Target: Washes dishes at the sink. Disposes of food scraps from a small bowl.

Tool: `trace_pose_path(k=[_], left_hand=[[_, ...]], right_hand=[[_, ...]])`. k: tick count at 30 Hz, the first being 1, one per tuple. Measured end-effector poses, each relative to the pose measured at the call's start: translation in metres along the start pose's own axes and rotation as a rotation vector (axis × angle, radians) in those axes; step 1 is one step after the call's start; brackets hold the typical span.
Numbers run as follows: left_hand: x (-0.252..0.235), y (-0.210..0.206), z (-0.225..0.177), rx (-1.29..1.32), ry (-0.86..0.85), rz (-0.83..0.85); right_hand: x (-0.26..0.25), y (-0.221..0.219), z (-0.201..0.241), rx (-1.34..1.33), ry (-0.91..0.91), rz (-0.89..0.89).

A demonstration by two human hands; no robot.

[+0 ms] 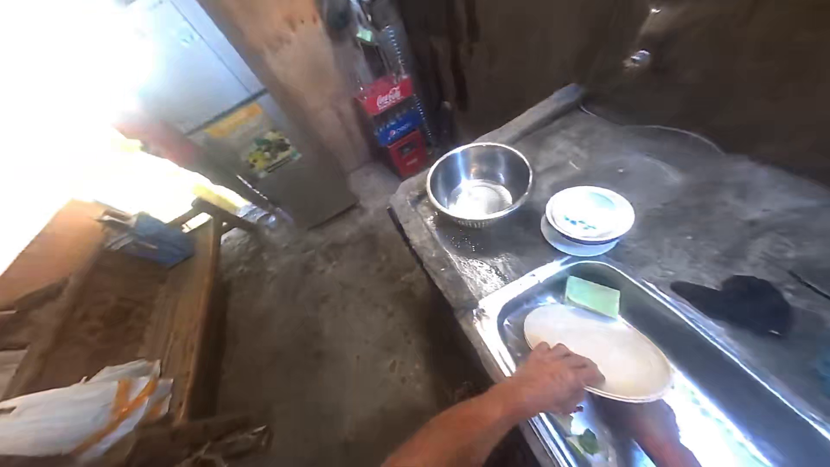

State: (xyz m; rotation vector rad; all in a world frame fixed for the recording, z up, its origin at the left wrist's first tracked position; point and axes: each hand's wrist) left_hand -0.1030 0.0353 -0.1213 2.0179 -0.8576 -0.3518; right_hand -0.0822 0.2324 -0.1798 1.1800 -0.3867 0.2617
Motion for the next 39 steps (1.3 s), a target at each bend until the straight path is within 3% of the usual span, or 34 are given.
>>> trace_pose_path(k=[3, 7, 12, 15, 21, 24, 26, 29, 32, 36, 39], left_hand=[[0.004, -0.009, -0.001, -0.006, 0.002, -0.006], [0.003, -0.013, -0.001, 0.009, 0.013, -0.041], [0.012, -0.016, 0.003, 0.081, 0.018, -0.234], [0.006, -0.02, 0.007, 0.086, 0.016, -0.155], [0.004, -0.021, 0.004, 0.001, 0.01, -0.115], [0.005, -0.023, 0.004, -0.023, 0.0, -0.098], [0.003, -0.024, 0.002, -0.033, -0.013, -0.095], [0.004, -0.023, 0.001, -0.025, -0.013, -0.103], [0.004, -0.022, 0.0, -0.055, 0.022, -0.029], [0.0, -0.02, -0.003, -0.085, 0.062, 0.063], [-0.001, -0.019, -0.003, -0.104, 0.075, 0.098]], right_hand=[[-0.001, -0.005, -0.008, -0.004, 0.054, -0.034], [-0.004, 0.001, -0.008, 0.033, -0.017, 0.059], [0.013, 0.004, -0.021, -0.479, 0.105, 0.136], [0.024, 0.003, -0.025, -0.464, 0.213, 0.246], [0.023, -0.026, 0.01, -0.276, 0.194, 0.14], [0.045, -0.047, 0.006, -0.172, 0.431, 0.179], [0.057, -0.038, -0.009, -0.212, 0.497, 0.237], [0.056, -0.02, -0.028, -0.36, 0.226, 0.108], [0.057, -0.03, -0.033, -0.289, 0.024, 0.115], [0.076, -0.051, -0.016, -0.367, 0.179, 0.095], [0.079, -0.052, -0.008, -0.48, 0.324, 0.198]])
Point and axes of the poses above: each hand's wrist, its own x-axis away from the middle knuckle, its own y-axis out of the back of the hand, z = x × y, and after that the axes turned 4 degrees about z, right-handed
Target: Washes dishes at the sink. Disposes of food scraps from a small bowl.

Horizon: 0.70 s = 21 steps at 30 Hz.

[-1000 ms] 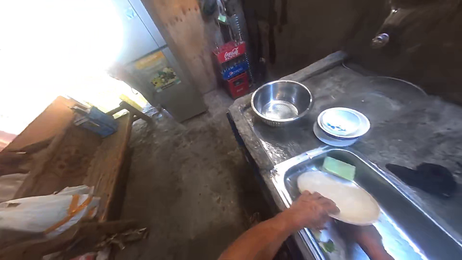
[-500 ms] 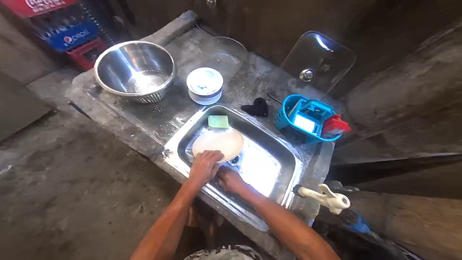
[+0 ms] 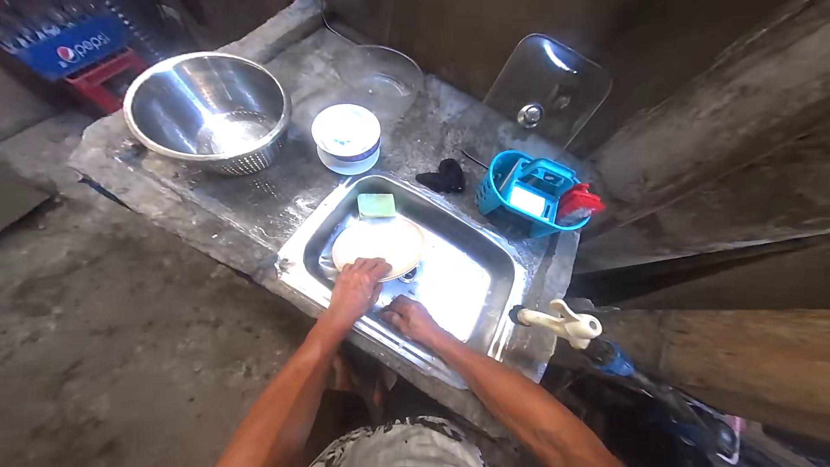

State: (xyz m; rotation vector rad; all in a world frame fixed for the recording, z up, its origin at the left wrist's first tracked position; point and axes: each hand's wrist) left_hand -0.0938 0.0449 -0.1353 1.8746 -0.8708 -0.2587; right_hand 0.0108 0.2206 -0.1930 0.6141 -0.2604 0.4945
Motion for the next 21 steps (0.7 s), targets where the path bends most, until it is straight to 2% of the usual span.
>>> trace_pose_path(k=[3, 5, 9, 13, 16, 18, 21], left_hand=[[-0.003, 0.002, -0.002, -0.026, 0.022, 0.077], [-0.006, 0.005, -0.006, -0.058, 0.04, 0.141], [-0.014, 0.001, -0.016, -0.142, 0.06, 0.324], [-0.022, -0.01, -0.03, -0.185, 0.064, 0.347], [-0.023, -0.01, -0.039, -0.198, 0.12, 0.479], [-0.024, -0.007, -0.037, -0.183, 0.134, 0.537], [-0.019, 0.007, -0.028, -0.109, 0.106, 0.516]], right_hand=[[0.005, 0.007, 0.005, -0.182, -0.084, 0.126], [0.014, 0.009, 0.015, -0.267, -0.137, 0.126], [0.041, 0.013, 0.028, -0.182, -0.155, 0.089], [0.057, 0.01, 0.031, 0.021, -0.102, 0.008], [0.065, 0.008, 0.023, -0.082, -0.018, -0.117], [0.068, 0.013, 0.025, -0.184, -0.09, -0.118], [0.065, 0.02, 0.025, -0.323, -0.2, -0.129]])
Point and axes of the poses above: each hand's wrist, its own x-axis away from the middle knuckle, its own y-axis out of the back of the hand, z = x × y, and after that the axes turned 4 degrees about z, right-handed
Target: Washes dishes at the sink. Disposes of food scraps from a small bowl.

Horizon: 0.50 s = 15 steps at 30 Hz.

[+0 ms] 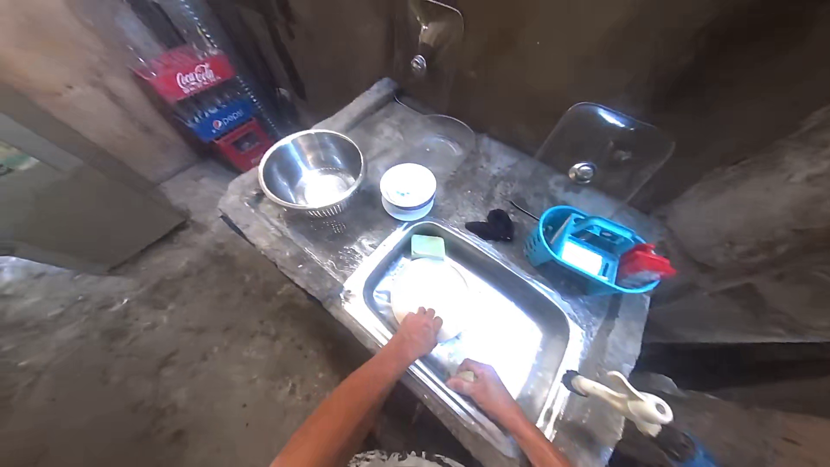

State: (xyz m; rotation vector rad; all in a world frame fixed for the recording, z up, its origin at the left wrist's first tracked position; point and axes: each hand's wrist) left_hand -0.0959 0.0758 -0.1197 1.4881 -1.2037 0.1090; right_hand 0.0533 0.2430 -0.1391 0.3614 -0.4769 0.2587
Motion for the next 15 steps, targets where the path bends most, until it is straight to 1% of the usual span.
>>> trace_pose_path(k=[2, 4, 6, 8, 10, 12, 15], left_hand=[[0.016, 0.005, 0.015, 0.11, -0.07, -0.077], [0.041, 0.006, 0.037, 0.243, -0.177, -0.212], [0.075, 0.002, 0.065, 0.384, -0.254, -0.352], [0.115, -0.004, 0.1, 0.491, -0.282, -0.472], [0.155, -0.014, 0.147, 0.553, -0.256, -0.542], [0.191, -0.026, 0.207, 0.608, -0.192, -0.563], [0.241, -0.047, 0.308, 0.717, -0.04, -0.593]], right_hand=[[-0.004, 0.003, 0.001, -0.132, -0.074, -0.011], [-0.009, 0.001, 0.002, -0.352, -0.118, -0.06], [-0.013, -0.002, 0.018, -0.583, -0.122, -0.117], [-0.023, -0.008, 0.047, -0.71, -0.073, -0.144], [-0.039, -0.022, 0.088, -0.772, 0.005, -0.13], [-0.065, -0.045, 0.136, -0.807, 0.093, -0.066], [-0.119, -0.107, 0.213, -0.817, 0.18, 0.075]])
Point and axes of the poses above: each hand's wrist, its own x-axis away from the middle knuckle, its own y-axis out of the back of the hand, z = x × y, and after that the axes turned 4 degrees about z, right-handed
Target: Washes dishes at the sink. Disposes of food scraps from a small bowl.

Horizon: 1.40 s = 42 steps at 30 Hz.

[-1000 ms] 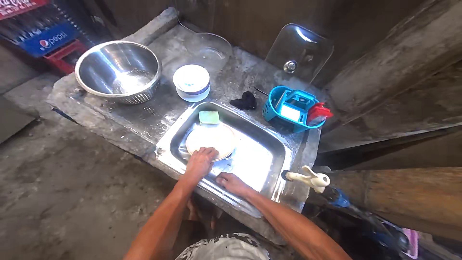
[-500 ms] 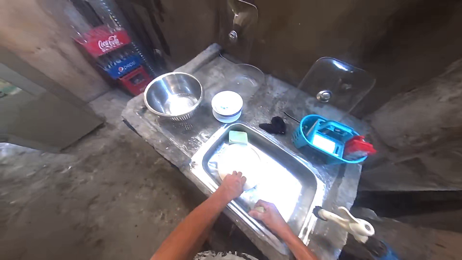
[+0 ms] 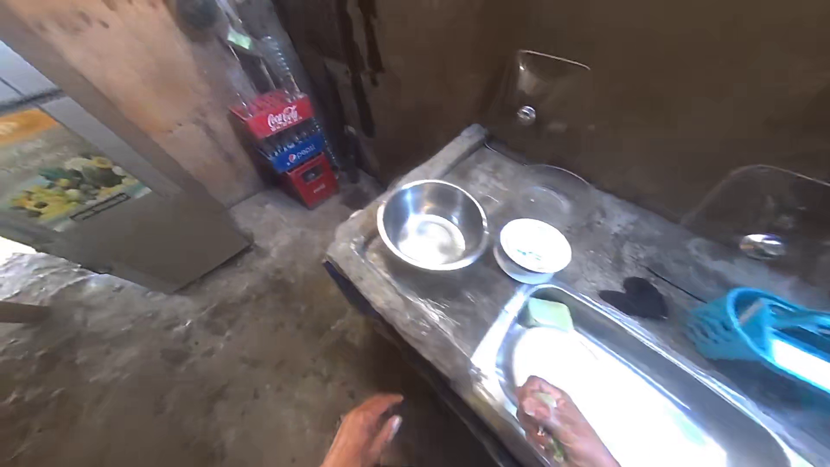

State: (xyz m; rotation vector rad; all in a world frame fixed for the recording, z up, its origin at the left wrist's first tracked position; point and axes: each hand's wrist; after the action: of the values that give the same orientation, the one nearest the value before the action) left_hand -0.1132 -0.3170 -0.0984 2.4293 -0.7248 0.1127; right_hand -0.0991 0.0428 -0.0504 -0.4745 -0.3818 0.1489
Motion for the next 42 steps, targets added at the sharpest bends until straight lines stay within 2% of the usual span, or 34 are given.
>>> trace_pose_path(k=[4, 8, 12, 16, 21, 26, 29, 33, 37, 40, 42], left_hand=[[0.034, 0.101, 0.096, 0.134, 0.284, -0.111], [0.031, 0.204, 0.157, 0.096, 0.375, -0.098], [-0.027, 0.3, 0.198, 0.006, 0.318, -0.131], [-0.13, 0.37, 0.24, 0.01, 0.27, -0.177], [-0.275, 0.438, 0.274, 0.023, 0.301, -0.144], [-0.419, 0.471, 0.29, -0.039, 0.324, 0.015], [-0.517, 0.465, 0.306, -0.152, 0.262, 0.208], [-0.635, 0.42, 0.333, -0.285, 0.227, 0.434], [-0.692, 0.377, 0.362, -0.407, 0.271, 0.588], [-0.697, 0.358, 0.369, -0.412, 0.274, 0.622], [-0.69, 0.353, 0.366, -0.408, 0.264, 0.582]], right_hand=[[-0.115, -0.14, -0.028, -0.058, -0.11, 0.179], [-0.234, -0.263, -0.056, -0.044, -0.189, 0.228], [-0.35, -0.345, -0.075, -0.081, -0.199, 0.202], [-0.458, -0.386, -0.083, -0.175, -0.172, 0.135], [-0.582, -0.39, -0.086, -0.301, -0.12, -0.014], [-0.668, -0.361, -0.117, -0.433, -0.133, -0.422], [-0.709, -0.329, -0.147, -0.461, -0.178, -0.691], [-0.749, -0.261, -0.175, -0.422, -0.198, -1.01], [-0.771, -0.198, -0.197, -0.387, -0.238, -1.237], [-0.78, -0.169, -0.206, -0.43, -0.283, -1.294], [-0.783, -0.16, -0.212, -0.478, -0.286, -1.296]])
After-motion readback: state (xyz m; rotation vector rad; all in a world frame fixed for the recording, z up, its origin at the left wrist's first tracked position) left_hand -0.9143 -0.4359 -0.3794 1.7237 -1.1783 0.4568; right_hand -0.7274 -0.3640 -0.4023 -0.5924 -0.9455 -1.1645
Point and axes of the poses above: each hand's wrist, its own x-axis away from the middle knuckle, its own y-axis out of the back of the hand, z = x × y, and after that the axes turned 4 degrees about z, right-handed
